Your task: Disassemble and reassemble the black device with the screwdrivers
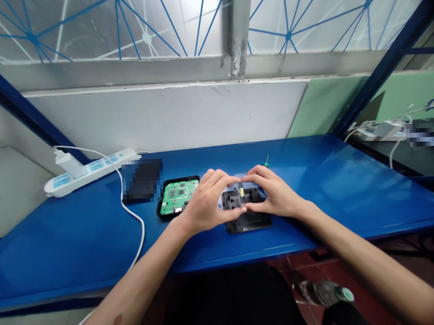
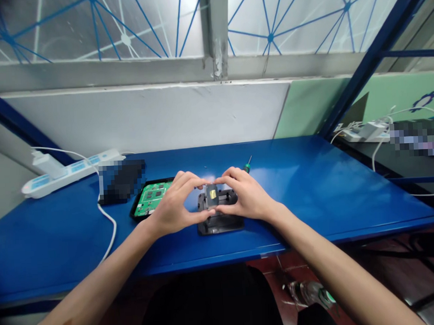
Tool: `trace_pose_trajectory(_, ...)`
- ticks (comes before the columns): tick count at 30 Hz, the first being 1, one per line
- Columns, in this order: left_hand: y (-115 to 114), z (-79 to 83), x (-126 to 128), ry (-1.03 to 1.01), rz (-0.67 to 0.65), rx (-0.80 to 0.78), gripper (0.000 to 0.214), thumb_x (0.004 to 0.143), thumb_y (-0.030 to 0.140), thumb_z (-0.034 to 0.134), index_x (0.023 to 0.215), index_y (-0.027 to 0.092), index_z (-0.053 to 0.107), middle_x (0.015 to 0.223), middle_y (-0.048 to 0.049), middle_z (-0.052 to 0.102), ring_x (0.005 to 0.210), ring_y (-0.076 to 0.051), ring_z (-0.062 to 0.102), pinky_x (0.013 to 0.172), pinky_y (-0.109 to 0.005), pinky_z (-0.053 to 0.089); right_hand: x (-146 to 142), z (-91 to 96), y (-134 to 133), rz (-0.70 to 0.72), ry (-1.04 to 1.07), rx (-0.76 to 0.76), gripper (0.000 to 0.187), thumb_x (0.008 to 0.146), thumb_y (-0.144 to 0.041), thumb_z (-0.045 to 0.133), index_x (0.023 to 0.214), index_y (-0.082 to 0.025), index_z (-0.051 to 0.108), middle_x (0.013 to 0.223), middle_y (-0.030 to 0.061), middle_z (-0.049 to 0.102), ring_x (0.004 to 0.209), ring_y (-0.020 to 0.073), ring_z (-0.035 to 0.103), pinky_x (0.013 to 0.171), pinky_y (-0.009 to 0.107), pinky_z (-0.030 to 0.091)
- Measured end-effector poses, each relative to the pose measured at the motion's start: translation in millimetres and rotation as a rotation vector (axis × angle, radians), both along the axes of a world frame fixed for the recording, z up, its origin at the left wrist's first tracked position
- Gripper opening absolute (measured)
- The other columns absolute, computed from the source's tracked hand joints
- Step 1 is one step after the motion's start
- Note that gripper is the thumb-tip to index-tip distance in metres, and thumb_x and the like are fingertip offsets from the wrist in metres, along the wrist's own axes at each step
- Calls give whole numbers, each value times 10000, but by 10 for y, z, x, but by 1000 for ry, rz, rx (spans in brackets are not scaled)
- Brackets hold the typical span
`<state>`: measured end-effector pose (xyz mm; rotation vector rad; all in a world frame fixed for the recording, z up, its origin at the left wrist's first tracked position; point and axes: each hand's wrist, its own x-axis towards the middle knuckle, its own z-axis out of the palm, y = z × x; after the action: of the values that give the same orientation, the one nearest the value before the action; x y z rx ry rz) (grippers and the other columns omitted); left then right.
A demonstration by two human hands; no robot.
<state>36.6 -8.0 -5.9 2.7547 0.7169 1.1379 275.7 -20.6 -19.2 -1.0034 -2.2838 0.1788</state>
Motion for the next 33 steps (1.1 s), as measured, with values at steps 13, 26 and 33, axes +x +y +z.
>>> trace_pose_trajectory(13,55,-7,-46,146,175,-57,425,787,397,770,1098,181,579,1026,-73,634,934,-272,510,848,-428,436,107,77,7,-49,-14,9,509,816,-418,775,1253,-223,600,1106,105,561,1032,268,577,887,471,552)
trace_pose_trajectory(26,11,32,-33,197,144,-218,379,766,368,790,1047,203,595,1023,-56,601,954,-270,495,861,-429,466,131,101,-14,-3,-34,-144,491,764,-426,803,1158,-243,572,1209,107,539,1135,289,572,981,502,529)
trace_pose_trajectory(33,-15,16,-35,273,81,-276,377,805,441,770,1062,213,614,1034,-60,608,973,-273,518,884,-440,469,162,99,-24,33,-110,-232,483,751,-436,814,1129,-258,572,1252,110,504,1211,310,534,1071,535,482)
